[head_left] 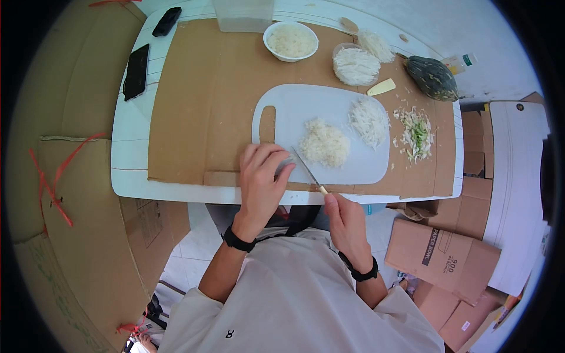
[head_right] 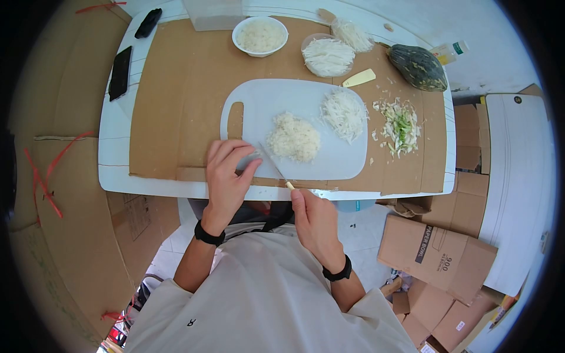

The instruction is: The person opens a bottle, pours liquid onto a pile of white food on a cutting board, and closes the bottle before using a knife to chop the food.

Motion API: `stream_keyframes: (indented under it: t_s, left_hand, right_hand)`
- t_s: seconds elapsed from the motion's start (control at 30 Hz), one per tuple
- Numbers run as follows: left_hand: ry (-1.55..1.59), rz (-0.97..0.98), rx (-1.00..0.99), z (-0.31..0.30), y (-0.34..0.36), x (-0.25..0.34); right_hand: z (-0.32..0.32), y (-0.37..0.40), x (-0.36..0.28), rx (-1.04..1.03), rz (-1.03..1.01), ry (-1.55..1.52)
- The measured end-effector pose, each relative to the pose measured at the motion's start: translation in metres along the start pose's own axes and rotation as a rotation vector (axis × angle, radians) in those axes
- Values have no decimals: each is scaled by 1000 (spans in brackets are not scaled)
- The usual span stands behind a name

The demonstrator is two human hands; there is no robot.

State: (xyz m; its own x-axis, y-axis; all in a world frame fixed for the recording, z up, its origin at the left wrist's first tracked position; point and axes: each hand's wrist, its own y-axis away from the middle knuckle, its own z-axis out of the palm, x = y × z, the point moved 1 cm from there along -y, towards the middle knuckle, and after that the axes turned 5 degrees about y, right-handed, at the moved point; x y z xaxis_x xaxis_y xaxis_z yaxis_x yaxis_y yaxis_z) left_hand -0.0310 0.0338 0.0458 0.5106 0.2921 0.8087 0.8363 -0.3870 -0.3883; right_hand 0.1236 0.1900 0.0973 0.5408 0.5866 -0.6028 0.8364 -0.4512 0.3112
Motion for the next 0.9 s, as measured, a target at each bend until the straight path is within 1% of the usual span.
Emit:
stream_keyframes:
  t_s: [0.1, 0.33, 0.47, 0.57, 0.67, 0.9]
  left_hand:
    - [-10, 32, -8, 0, 0, -2]
    - [4, 97, -2, 4, 6, -9]
    - [9, 83, 23, 3, 4, -3]
    - [21, 91, 34, 3, 2, -3]
    - [24, 107, -4, 4, 4, -7]
    - [12, 102, -4, 6, 4, -6]
  right_hand:
    - [1, -1, 2, -3, -22, -14]
    - [0, -1, -1, -36, 17, -12]
    - [0, 0, -1, -1, -4, -37]
    - [0, 2, 0, -13, -22, -17]
    - [1, 3, -2, 28, -42, -38]
    - [-1, 10, -4, -8, -22, -62]
